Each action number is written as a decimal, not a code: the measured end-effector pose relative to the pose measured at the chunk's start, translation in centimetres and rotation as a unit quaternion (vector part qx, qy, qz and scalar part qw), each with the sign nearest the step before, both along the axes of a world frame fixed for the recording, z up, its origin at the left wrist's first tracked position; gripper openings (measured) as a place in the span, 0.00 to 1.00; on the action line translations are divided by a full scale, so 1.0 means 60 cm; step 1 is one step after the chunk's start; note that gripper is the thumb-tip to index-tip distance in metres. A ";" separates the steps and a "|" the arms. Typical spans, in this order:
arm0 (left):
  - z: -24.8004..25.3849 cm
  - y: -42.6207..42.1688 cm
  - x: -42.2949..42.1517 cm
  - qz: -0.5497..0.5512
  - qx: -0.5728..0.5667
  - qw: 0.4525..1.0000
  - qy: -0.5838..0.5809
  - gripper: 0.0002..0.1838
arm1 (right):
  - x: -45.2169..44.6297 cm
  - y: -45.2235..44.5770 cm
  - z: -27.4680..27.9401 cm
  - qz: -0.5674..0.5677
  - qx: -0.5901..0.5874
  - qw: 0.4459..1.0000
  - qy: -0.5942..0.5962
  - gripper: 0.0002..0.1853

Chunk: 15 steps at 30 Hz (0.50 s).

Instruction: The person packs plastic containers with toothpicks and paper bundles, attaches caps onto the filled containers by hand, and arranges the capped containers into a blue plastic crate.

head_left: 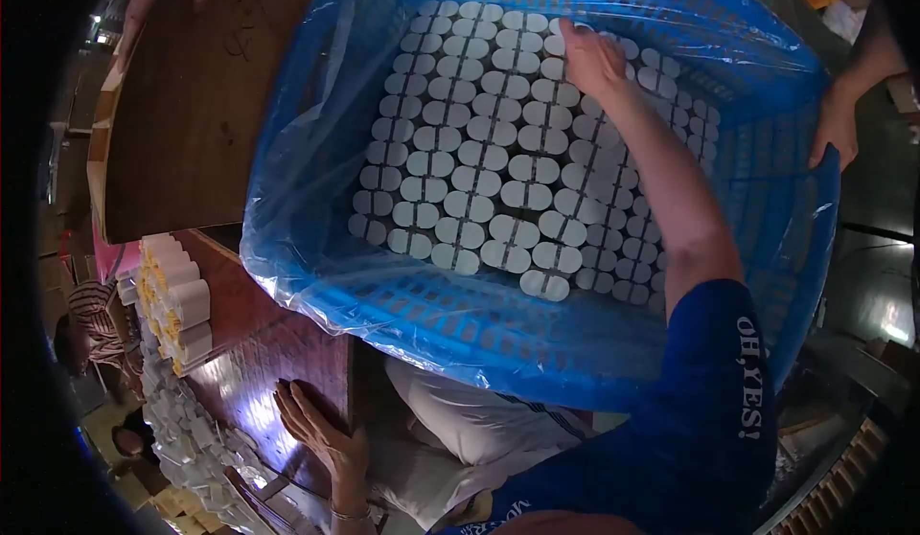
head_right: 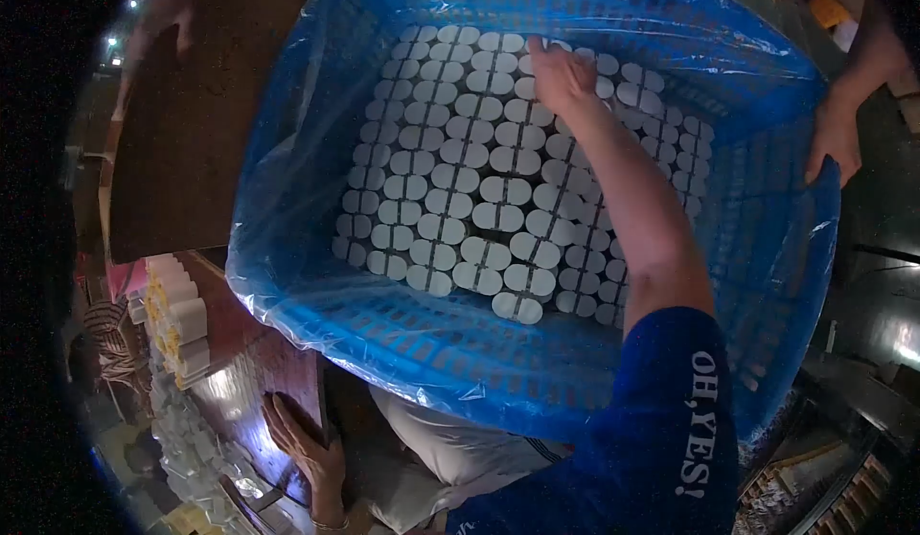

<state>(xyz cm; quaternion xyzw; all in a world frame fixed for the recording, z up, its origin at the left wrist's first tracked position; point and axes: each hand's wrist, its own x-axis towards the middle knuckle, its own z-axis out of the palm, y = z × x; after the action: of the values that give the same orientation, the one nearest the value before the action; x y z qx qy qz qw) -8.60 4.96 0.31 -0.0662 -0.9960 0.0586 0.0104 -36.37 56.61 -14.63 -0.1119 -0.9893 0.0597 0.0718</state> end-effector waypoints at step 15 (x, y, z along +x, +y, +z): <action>-0.005 -0.002 0.003 0.004 0.016 1.000 -0.001 0.54 | 0.175 0.137 -0.112 -0.040 0.192 0.963 0.186 0.17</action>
<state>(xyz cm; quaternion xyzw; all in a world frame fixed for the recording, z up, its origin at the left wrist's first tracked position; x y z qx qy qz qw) -8.45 4.84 0.03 -0.0619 -0.9971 0.0428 0.0101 -25.87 64.81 -21.35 -0.1220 -0.9463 -0.1148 0.2766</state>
